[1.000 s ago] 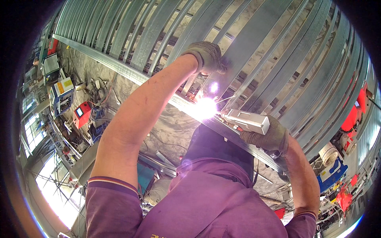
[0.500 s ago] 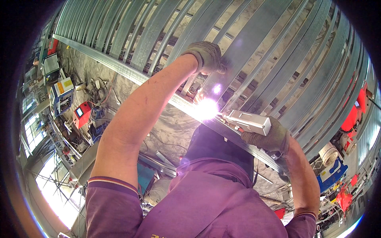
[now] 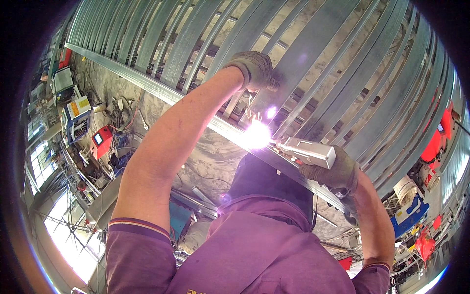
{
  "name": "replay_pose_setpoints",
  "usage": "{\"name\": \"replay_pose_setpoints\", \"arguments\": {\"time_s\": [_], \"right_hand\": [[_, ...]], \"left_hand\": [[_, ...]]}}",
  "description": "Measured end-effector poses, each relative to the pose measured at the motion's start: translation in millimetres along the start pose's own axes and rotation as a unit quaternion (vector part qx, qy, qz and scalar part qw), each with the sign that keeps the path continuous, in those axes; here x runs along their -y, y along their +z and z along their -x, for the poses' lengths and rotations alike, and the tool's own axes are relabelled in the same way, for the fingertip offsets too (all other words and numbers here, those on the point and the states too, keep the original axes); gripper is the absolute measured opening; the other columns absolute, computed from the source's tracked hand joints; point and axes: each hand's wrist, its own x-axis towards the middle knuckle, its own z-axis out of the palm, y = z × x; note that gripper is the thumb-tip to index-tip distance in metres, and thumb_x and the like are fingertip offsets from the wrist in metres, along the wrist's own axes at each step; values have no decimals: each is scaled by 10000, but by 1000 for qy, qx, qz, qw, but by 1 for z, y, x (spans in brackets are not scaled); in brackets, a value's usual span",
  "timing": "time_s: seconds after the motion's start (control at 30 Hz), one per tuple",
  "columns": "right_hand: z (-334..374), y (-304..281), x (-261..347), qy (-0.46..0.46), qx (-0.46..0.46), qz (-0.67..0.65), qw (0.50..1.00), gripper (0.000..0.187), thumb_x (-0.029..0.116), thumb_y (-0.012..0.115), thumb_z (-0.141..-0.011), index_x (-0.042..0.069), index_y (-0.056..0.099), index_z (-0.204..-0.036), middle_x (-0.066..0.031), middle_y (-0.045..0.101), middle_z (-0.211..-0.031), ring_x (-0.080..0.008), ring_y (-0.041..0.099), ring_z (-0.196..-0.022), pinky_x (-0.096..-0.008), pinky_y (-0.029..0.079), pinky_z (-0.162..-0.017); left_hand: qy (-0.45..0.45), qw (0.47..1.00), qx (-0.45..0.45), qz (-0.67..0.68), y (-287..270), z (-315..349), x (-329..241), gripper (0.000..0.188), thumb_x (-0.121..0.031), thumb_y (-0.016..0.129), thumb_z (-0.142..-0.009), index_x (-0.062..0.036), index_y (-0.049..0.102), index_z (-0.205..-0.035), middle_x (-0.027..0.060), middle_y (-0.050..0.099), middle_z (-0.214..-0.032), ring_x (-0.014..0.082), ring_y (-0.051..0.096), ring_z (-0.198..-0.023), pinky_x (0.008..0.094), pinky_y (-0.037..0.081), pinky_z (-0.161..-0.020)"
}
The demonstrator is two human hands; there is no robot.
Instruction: The person welds metal bars to a metal frame using a handheld welding tool. They repeatedly position the tool at joints, create welds with bright sparks, and move along the frame to join multiple sections.
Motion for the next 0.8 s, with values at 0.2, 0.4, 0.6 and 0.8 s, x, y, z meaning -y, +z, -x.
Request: {"name": "replay_pose_setpoints", "arguments": {"time_s": [0.2,0.4,0.6,0.8], "right_hand": [[5,1,5,-3,-5,4,1000,539,280,968,-951,47,790,-1403,-44,849,-1022,-104,746,-817,-302,623,-706],[13,16,-8,-85,-37,195,976,452,203,934,-966,39,802,-1367,-66,851,-1120,-109,731,-963,-325,613,-865],[58,36,13,-95,-81,128,984,393,254,918,-981,45,818,-1299,-127,852,-1029,-194,775,-904,-374,621,-832],[69,35,59,-76,-90,135,984,387,241,910,-994,35,811,-1307,-168,853,-1051,-239,801,-906,-379,630,-840]], "left_hand": [[12,1000,-5,-1,0,-3,3,498,-572,774,-1010,-108,893,-1147,73,871,-1005,276,829,-1089,471,628,-1013],[22,999,-16,-24,0,-1,3,517,-586,779,-990,-111,893,-1162,87,873,-1036,304,825,-1113,482,624,-1023],[45,996,-75,-10,11,-2,7,619,-650,725,-1029,-60,872,-910,131,837,-890,304,831,-944,487,623,-955],[47,995,-88,-12,18,2,7,606,-620,687,-1053,-60,864,-1200,164,856,-1161,324,819,-1136,492,616,-1041]]}}
